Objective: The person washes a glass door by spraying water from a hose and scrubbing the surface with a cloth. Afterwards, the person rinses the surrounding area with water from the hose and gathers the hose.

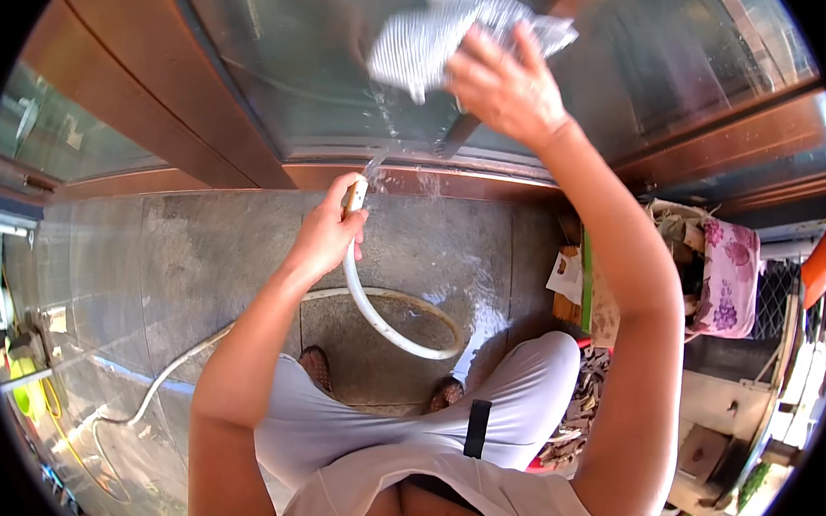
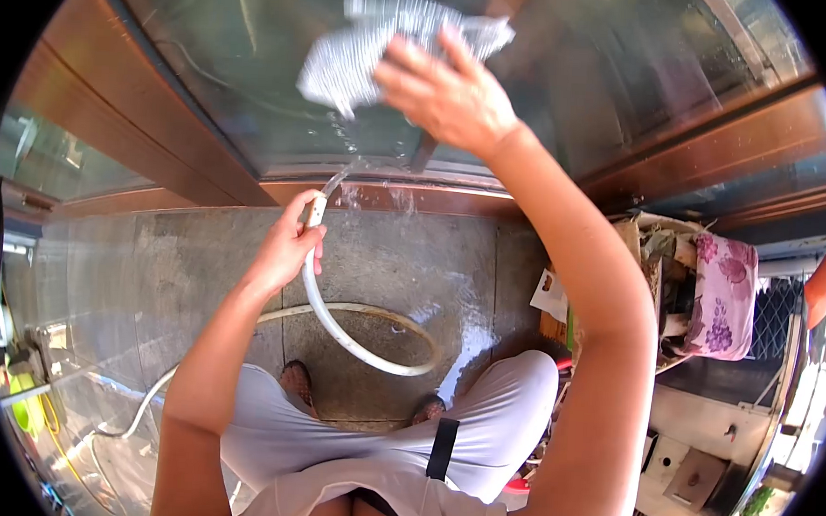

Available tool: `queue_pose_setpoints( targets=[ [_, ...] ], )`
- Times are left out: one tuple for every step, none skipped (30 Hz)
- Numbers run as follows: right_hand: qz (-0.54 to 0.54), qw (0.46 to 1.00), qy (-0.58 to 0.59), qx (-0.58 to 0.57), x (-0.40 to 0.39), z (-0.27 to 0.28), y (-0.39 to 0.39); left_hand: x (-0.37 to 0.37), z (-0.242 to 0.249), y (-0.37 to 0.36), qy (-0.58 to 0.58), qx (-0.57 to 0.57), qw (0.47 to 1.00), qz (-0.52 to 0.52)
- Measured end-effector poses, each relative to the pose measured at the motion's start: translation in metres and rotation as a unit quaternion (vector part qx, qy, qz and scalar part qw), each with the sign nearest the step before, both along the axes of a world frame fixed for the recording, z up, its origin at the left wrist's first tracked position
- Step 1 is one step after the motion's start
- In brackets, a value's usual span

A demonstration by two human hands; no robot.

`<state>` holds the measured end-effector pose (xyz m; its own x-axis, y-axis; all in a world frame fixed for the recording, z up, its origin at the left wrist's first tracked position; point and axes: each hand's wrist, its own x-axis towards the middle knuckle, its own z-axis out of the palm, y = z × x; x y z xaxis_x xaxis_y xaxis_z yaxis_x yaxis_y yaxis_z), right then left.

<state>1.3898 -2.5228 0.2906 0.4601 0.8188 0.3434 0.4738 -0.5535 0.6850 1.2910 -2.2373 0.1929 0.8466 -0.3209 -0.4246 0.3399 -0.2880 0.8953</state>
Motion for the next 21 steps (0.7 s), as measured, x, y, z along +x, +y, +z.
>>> queue_pose_setpoints(
  targets=[
    [0.004,0.998,-0.049,0.035,0.006,0.033,0.023,-0.001,0.003,0.006,-0.004,0.003,1.0,0.009],
    [0.008,0.993,-0.096,0.07,0.01,0.054,0.044,-0.004,0.004,0.011,-0.007,0.005,1.0,0.018],
    [-0.003,0.991,-0.105,0.082,0.013,0.054,0.061,-0.005,0.004,0.016,-0.005,-0.001,0.999,0.033],
    [-0.012,0.989,-0.113,0.094,0.017,0.05,0.078,-0.008,0.006,0.02,-0.006,-0.001,0.999,0.043],
    [-0.022,0.987,-0.12,0.107,0.021,0.041,0.092,-0.01,0.009,0.023,-0.006,0.0,0.999,0.052],
    [0.012,0.986,-0.12,0.115,0.026,0.016,0.101,-0.013,0.014,0.027,-0.006,0.003,0.998,0.061],
    [0.001,0.993,-0.112,0.033,0.026,-0.013,0.104,-0.016,0.017,0.032,-0.011,0.01,0.998,0.067],
    [-0.011,0.993,-0.104,-0.05,0.022,-0.045,0.104,-0.018,0.021,0.034,-0.014,0.018,0.997,0.072],
    [0.0,0.986,-0.096,-0.138,0.016,-0.077,0.099,-0.02,0.025,0.037,-0.018,0.026,0.997,0.076],
    [0.009,0.97,-0.09,-0.225,0.009,-0.109,0.09,-0.022,0.029,0.039,-0.015,0.029,0.996,0.082],
    [0.004,0.969,-0.01,-0.248,0.004,-0.145,0.078,-0.024,0.033,0.041,-0.011,0.032,0.996,0.088],
    [-0.003,0.96,0.069,-0.271,-0.001,-0.178,0.064,-0.026,0.035,0.043,-0.007,0.034,0.995,0.094],
    [-0.024,0.956,0.122,-0.267,-0.005,-0.205,0.047,-0.027,0.034,0.044,-0.011,0.033,0.994,0.099],
    [-0.045,0.948,0.175,-0.262,-0.009,-0.219,0.031,-0.028,0.033,0.046,-0.014,0.032,0.994,0.104],
    [-0.061,0.942,0.186,-0.272,-0.016,-0.203,0.023,-0.032,0.031,0.048,-0.014,0.029,0.994,0.108],
    [-0.078,0.935,0.2,-0.282,-0.024,-0.178,0.016,-0.035,0.03,0.05,-0.014,0.029,0.993,0.109],
    [-0.077,0.935,0.184,-0.292,-0.028,-0.153,0.009,-0.037,0.03,0.052,-0.015,0.027,0.994,0.109],
    [-0.077,0.936,0.162,-0.303,-0.024,-0.133,-0.001,-0.036,0.031,0.054,-0.021,0.022,0.993,0.11],
    [-0.044,0.969,0.109,-0.216,-0.015,-0.12,-0.015,-0.036,0.029,0.055,-0.023,0.018,0.993,0.112],
    [-0.025,0.986,0.13,-0.102,-0.009,-0.092,-0.014,-0.036,0.026,0.059,-0.025,0.014,0.993,0.116],
    [-0.015,0.996,0.082,-0.024,-0.003,-0.053,0.006,-0.036,0.025,0.062,-0.027,0.01,0.992,0.121]
  ],
)
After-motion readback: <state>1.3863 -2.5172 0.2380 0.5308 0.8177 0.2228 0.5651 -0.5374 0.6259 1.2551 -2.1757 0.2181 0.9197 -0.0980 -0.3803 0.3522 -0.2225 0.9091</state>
